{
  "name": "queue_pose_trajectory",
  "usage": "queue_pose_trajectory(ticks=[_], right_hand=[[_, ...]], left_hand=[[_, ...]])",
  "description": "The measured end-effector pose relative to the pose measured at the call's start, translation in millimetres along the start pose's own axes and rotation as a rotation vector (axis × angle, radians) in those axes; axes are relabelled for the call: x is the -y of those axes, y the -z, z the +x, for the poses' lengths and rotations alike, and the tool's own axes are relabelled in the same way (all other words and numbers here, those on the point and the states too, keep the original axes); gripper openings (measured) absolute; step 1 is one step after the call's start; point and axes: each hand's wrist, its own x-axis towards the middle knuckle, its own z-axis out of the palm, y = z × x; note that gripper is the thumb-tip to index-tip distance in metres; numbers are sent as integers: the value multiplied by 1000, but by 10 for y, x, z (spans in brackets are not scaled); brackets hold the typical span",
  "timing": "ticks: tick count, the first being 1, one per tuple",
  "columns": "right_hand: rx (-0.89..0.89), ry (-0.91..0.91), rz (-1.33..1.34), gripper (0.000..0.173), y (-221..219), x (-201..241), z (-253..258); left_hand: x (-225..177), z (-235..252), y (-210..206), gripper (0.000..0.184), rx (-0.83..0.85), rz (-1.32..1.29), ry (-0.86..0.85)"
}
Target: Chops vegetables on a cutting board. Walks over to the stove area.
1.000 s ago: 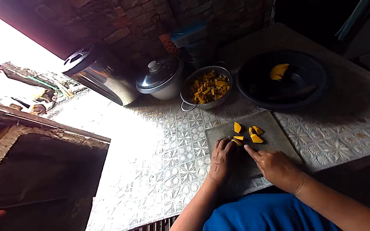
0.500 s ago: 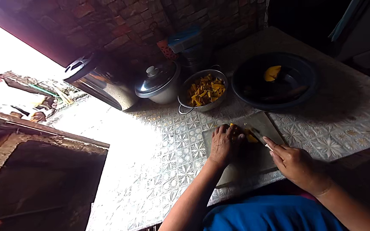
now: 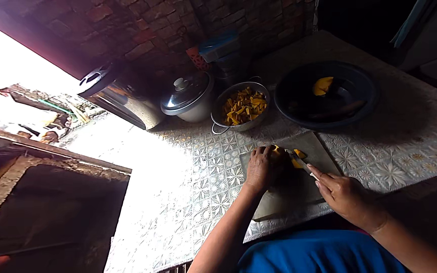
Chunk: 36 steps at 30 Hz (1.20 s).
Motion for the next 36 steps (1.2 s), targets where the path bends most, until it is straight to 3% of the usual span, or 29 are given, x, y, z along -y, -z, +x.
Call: queue_pose_trajectory(ticks=[4,10,17,22,25,29,36], right_hand=[[9,0,-3,45,1,12,18],[18,13,1,45,-6,49,42],[31,7,9,45,-23,34,-3],[27,8,21,45,-38,41,-6],[27,12,22,45,-38,38,-23],[23,24,42,45,-17,57,-43],[174,225,211,42,-137,282,-105]], left_hand=[[66,35,-3,42,-50,-54,-18],[-90,134,-46,62,24,40,19],[-49,181,6,44,72,-44,-2],[-23,145,3,40,7,-45,13],[-10,55,18,30,-27,-88,-54],[170,-118,111,21,-268,-190,-122],[610,-858,343,18,-213,-183,22]])
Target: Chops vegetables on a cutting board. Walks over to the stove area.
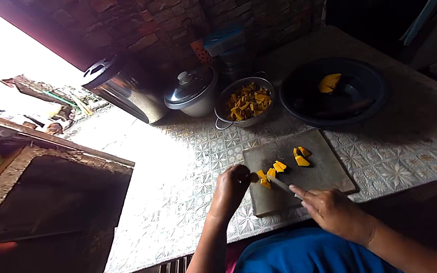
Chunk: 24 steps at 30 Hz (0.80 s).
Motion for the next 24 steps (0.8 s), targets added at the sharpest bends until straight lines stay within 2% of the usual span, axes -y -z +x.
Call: queue_pose_trajectory(ticks=[5,13,15,20,24], right_hand=[[171,86,-58,43,-165,135,134],[46,-98,-249,44,-183,101,189],[11,-116,-229,43,-131,71,152],[-8,-65,-153,44,-41,97,72],[-2,-30,-151,44,-67,153,50]], left_hand=[[168,-308,-84,13,89,-42,54],[-140,-223,-505,15,-1,-214,112],[-134,-230,-537,15,-28,-218,83],[40,-314,-586,15,-44,-211,-111],[44,-331,-649,12,-134,-129,-188]])
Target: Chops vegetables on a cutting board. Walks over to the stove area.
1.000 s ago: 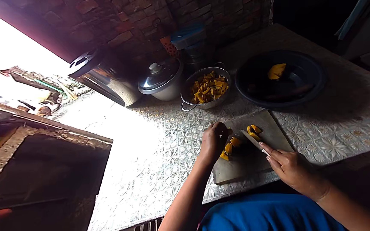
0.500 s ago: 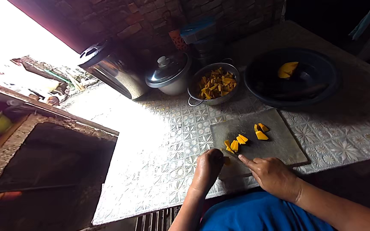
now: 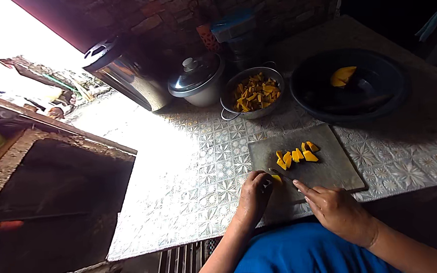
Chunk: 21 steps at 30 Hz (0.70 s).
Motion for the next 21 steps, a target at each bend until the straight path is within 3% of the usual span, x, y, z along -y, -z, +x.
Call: queue_pose_trajectory(ticks=[6,21], right_hand=[[19,33,-65,45,18,19,-4],[118,121,-271,49,111,158,95]], left_hand=[[-15,7,-129,11,-101,17,-68],[56,5,-188,9,-149,41,-135]])
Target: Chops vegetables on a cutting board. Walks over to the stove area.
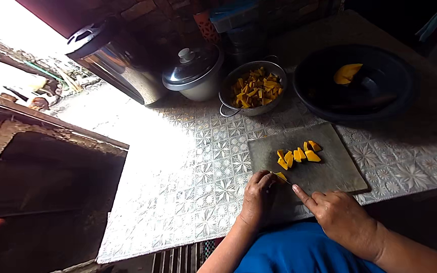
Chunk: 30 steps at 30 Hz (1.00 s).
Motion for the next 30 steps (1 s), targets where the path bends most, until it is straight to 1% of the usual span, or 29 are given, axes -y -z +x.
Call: queue_pose_trajectory(ticks=[8,12,15,17,20,22,25,28,30], right_hand=[[65,-2,24,53,-101,10,41],[127,-58,81,57,-196,-7,89],[162,-77,132,57,-189,-48,71],[83,-90,166,52,-211,-82,45],[-129,-132,195,46,-229,-136,-20],[-230,-191,247,43,-140,-217,-43],[-294,-302,255,44,-6,-414,-129],[-340,-407,217,45,66,-656,-281],[-362,-462,185,45,72,-805,-399]], left_hand=[[18,-1,-16,9,-8,-18,7],[5,2,-21,10,0,-25,18],[-2,-8,-26,10,1,-22,21],[5,9,-37,9,-12,-3,14],[-3,75,-45,12,-25,20,24],[-16,154,-51,22,-6,4,29],[-84,268,-112,46,53,53,47],[-194,382,-235,72,159,221,56],[-215,457,-340,82,224,311,53]])
